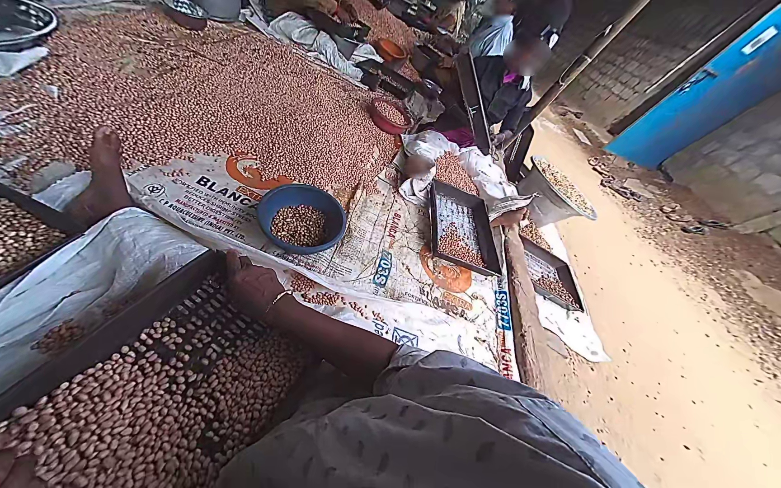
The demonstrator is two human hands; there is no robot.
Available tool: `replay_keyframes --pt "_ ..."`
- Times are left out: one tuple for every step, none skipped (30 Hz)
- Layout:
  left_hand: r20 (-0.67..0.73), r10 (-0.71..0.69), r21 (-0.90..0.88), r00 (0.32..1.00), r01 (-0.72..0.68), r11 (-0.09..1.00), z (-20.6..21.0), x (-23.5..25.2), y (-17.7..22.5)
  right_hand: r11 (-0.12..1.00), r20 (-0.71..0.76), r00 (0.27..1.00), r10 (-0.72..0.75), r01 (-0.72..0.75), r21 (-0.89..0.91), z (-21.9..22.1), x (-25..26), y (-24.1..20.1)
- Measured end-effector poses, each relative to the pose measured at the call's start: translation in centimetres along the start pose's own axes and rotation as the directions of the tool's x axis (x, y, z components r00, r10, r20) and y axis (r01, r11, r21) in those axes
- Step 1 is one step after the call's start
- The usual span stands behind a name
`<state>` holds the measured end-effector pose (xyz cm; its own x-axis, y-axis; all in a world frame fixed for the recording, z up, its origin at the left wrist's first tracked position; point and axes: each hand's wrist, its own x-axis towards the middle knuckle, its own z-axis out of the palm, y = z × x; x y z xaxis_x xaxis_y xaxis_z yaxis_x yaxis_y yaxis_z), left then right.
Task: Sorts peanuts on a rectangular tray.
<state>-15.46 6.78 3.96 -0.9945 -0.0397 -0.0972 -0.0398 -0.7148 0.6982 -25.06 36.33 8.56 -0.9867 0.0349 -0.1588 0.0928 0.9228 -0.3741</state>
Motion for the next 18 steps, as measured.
replay_keyframes --pt "0.019 0.011 -0.015 1.000 -0.011 1.000 -1.0 0.3 0.0 1.000 -0.039 0.999 -0.008 0.009 0.024 0.3 0.2 0.3" --pt "0.006 0.017 -0.001 1.000 -0.017 1.000 -1.2 0.0 0.2 0.998 -0.088 0.996 -0.025 0.030 0.052 0.7 0.2 0.7" --pt "-0.045 0.035 0.047 0.998 -0.033 0.998 -0.4 -0.7 0.5 0.993 -0.157 0.986 -0.055 0.070 0.092 1.2 0.1 1.1" --pt "-0.088 0.050 0.096 0.995 -0.041 0.995 0.5 -1.3 0.8 0.980 -0.248 0.963 -0.102 0.139 0.139 1.7 0.1 1.5" --pt "-0.104 0.059 0.124 0.993 -0.046 0.991 0.7 -1.5 1.2 0.954 -0.385 0.909 -0.160 0.243 0.177 2.3 0.3 1.9" --pt "-0.121 0.065 0.146 0.991 -0.047 0.988 0.9 -1.5 1.4 0.918 -0.501 0.841 -0.206 0.343 0.199 2.5 0.5 2.2" --pt "-0.135 0.074 0.164 0.988 -0.052 0.985 0.9 -1.6 1.5 0.879 -0.582 0.776 -0.241 0.429 0.207 2.7 0.3 2.4" --pt "-0.152 0.086 0.161 0.985 -0.061 0.985 0.8 -1.5 1.6 0.840 -0.618 0.738 -0.272 0.495 0.222 2.4 -0.1 2.2" --pt "-0.171 0.096 0.149 0.981 -0.070 0.986 0.8 -1.4 1.6 0.796 -0.613 0.725 -0.315 0.554 0.246 2.1 -0.8 1.9" --pt "-0.191 0.096 0.137 0.977 -0.071 0.988 1.0 -1.4 1.6 0.748 -0.559 0.738 -0.378 0.599 0.285 1.8 -1.9 1.5" --pt "-0.209 0.094 0.114 0.973 -0.071 0.991 1.1 -1.3 1.6 0.672 -0.453 0.749 -0.484 0.649 0.356 1.7 -3.2 1.1" --pt "-0.217 0.091 0.094 0.972 -0.072 0.993 1.4 -1.3 1.7 0.597 -0.284 0.737 -0.613 0.667 0.445 1.7 -4.5 0.5" --pt "-0.214 0.084 0.090 0.973 -0.066 0.994 1.5 -1.2 1.7 0.529 -0.100 0.661 -0.743 0.673 0.517 2.0 -5.8 -0.1" --pt "-0.214 0.077 0.093 0.974 -0.058 0.994 1.5 -1.3 1.7 0.472 0.065 0.541 -0.838 0.662 0.582 2.8 -7.1 -0.7" --pt "-0.220 0.071 0.097 0.973 -0.050 0.994 1.6 -1.3 1.7 0.455 0.224 0.414 -0.882 0.625 0.635 3.7 -8.3 -1.1" --pt "-0.231 0.063 0.100 0.971 -0.040 0.994 1.7 -1.4 1.7 0.466 0.357 0.299 -0.885 0.568 0.678 4.6 -9.2 -1.3" --pt "-0.244 0.057 0.101 0.968 -0.033 0.994 1.8 -1.5 1.8 0.491 0.447 0.216 -0.868 0.509 0.707 5.3 -9.7 -1.0" --pt "-0.256 0.056 0.106 0.965 -0.029 0.994 1.7 -1.5 1.8 0.522 0.495 0.189 -0.848 0.460 0.719 5.8 -9.6 -0.3"
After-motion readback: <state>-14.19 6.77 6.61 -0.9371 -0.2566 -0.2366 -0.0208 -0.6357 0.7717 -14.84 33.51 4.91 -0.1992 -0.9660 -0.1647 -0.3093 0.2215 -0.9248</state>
